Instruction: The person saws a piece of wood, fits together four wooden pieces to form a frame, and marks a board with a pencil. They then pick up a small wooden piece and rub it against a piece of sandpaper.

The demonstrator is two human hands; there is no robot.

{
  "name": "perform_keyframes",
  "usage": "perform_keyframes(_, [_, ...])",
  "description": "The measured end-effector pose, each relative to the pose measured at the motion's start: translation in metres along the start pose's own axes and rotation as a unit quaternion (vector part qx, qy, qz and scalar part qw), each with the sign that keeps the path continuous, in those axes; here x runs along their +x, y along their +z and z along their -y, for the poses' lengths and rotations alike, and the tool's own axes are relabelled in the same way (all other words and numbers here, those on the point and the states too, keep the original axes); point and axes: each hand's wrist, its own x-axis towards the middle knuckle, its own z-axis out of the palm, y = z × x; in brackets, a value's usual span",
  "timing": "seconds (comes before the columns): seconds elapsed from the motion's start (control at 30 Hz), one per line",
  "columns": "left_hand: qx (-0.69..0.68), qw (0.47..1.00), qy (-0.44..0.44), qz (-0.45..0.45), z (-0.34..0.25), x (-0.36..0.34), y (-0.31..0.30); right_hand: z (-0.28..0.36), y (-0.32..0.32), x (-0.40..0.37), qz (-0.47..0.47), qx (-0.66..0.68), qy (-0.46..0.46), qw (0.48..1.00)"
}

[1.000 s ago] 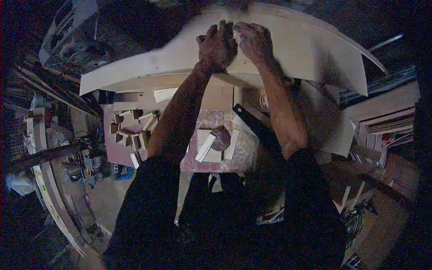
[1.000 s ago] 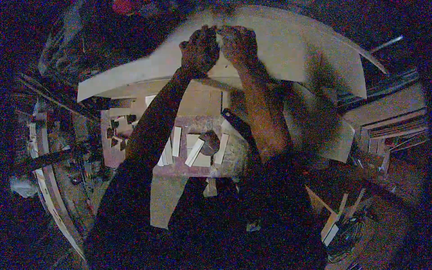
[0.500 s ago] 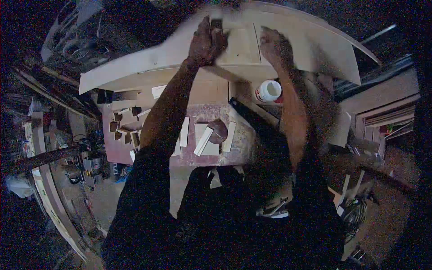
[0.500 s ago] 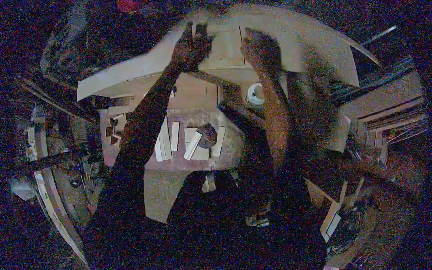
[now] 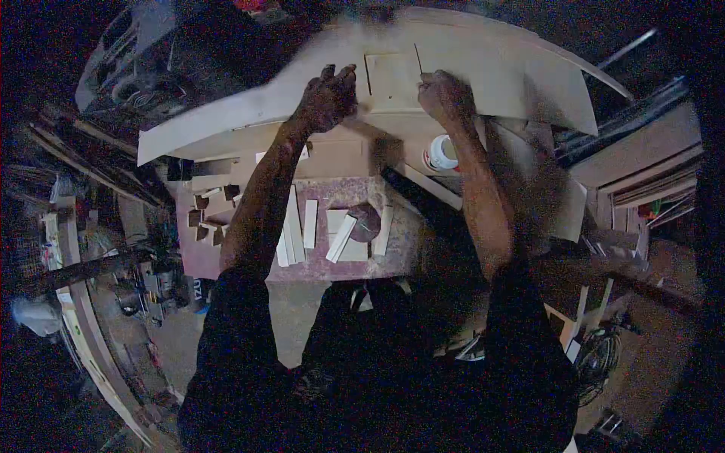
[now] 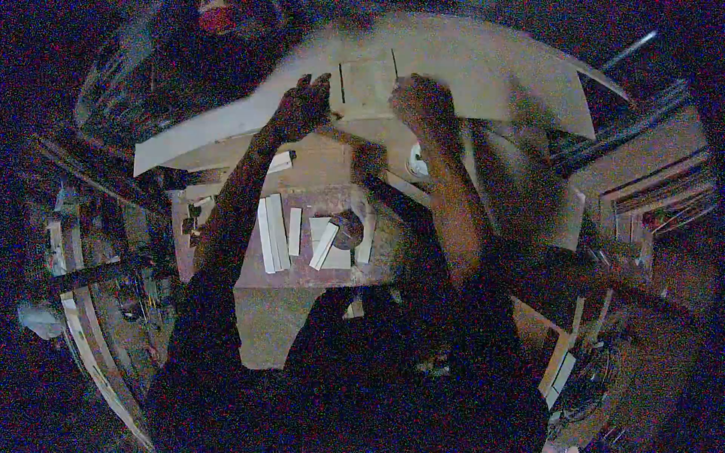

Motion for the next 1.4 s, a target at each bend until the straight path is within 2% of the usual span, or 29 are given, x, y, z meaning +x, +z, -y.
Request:
perform_keyframes(0.17, [0.043,0.999,0.01,-0.017,-0.007,0.0,-0.012,-0.005,0.006,0.008,-0.009,-0.024,-0.028,0.999])
perform_keyframes(0.23, [0.036,0.999,-0.009,-0.003,-0.011,-0.002,-0.015,-0.008,-0.001,0.006,0.022,-0.057,-0.077,0.995])
perform_keyframes(0.3, [0.013,1.0,0.01,0.013,-0.004,0.004,-0.013,-0.009,-0.006,0.007,0.037,-0.032,-0.069,0.996])
perform_keyframes(0.37, [0.005,1.0,0.005,0.028,-0.009,0.005,-0.024,-0.008,-0.007,0.007,0.045,0.055,-0.001,0.998])
perform_keyframes(0.43, [0.012,0.999,-0.02,0.04,-0.018,0.005,-0.034,-0.007,-0.003,0.008,0.032,0.041,-0.014,0.999])
perform_keyframes(0.53, [0.01,0.998,0.052,-0.029,-0.01,0.005,-0.026,-0.008,-0.004,0.002,0.048,0.039,-0.016,0.998])
perform_keyframes(0.57, [-0.001,0.998,0.056,-0.028,-0.008,0.004,-0.024,-0.005,-0.009,0.001,0.058,0.041,-0.016,0.997])
perform_keyframes(0.63, [-0.022,0.997,0.066,-0.025,-0.005,0.005,-0.019,-0.008,-0.01,0.003,0.079,0.037,-0.038,0.995])
perform_keyframes(0.73, [-0.069,0.997,-0.025,0.02,-0.003,0.005,-0.006,-0.017,-0.009,0.007,0.104,0.018,-0.086,0.991])
perform_keyframes(0.77, [-0.046,0.999,0.016,-0.012,0.003,0.004,0.007,-0.02,-0.007,0.009,0.11,0.009,-0.105,0.988])
perform_keyframes(0.83, [0.002,0.992,0.096,-0.076,0.014,0.001,0.03,-0.044,0.02,0.016,0.1,0.215,-0.089,0.967])
perform_keyframes(0.9, [-0.038,0.997,0.012,-0.073,-0.01,0.002,-0.003,-0.078,0.064,0.033,0.079,0.416,-0.143,0.895])
perform_keyframes(0.93, [-0.058,0.995,-0.03,-0.071,-0.023,-0.001,-0.015,-0.091,0.083,0.045,0.065,0.508,-0.204,0.834])
perform_keyframes(0.97, [-0.054,0.991,-0.05,-0.112,-0.032,-0.005,-0.026,-0.107,0.1,0.053,0.025,0.503,-0.192,0.842])
perform_keyframes(1.0, [-0.05,0.985,-0.071,-0.151,-0.038,-0.009,-0.032,-0.093,0.082,0.047,-0.014,0.497,-0.179,0.849])
perform_keyframes(1.03, [-0.046,0.976,-0.091,-0.19,-0.045,-0.015,-0.038,-0.083,0.064,0.031,-0.08,0.387,-0.09,0.914])
perform_keyframes(1.1, [-0.203,0.94,-0.239,-0.138,-0.082,-0.032,-0.083,-0.052,0.017,-0.017,-0.154,0.346,0.013,0.925])
perform_keyframes(1.13, [-0.278,0.902,-0.31,-0.108,-0.103,-0.048,-0.102,-0.04,0.003,-0.042,-0.161,0.422,0.023,0.892])
perform_keyframes(1.17, [-0.363,0.86,-0.345,-0.103,-0.119,-0.067,-0.105,-0.028,-0.008,-0.061,-0.168,0.496,0.028,0.851])
perform_keyframes(1.2, [-0.443,0.809,-0.375,-0.098,-0.131,-0.087,-0.098,-0.016,-0.018,-0.082,-0.168,0.375,0.04,0.911])
perform_keyframes(1.23, [-0.457,0.809,-0.361,-0.084,-0.133,-0.124,-0.062,-0.006,-0.024,-0.1,-0.168,0.247,0.053,0.953])
perform_keyframes(1.27, [-0.473,0.807,-0.347,-0.068,-0.136,-0.157,-0.035,-0.007,0.026,-0.113,-0.238,0.237,0.011,0.942])
perform_keyframes(1.33, [-0.536,0.733,-0.418,-0.014,-0.169,-0.189,-0.061,0.024,0.034,-0.158,-0.148,0.34,0.055,0.927])
perform_keyframes(1.37, [-0.581,0.684,-0.439,-0.041,-0.182,-0.205,-0.061,0.044,0.037,-0.181,-0.12,0.503,0.035,0.855])
perform_keyframes(1.4, [-0.623,0.631,-0.458,-0.066,-0.194,-0.224,-0.052,0.069,0.024,-0.202,-0.089,0.416,0.044,0.904])
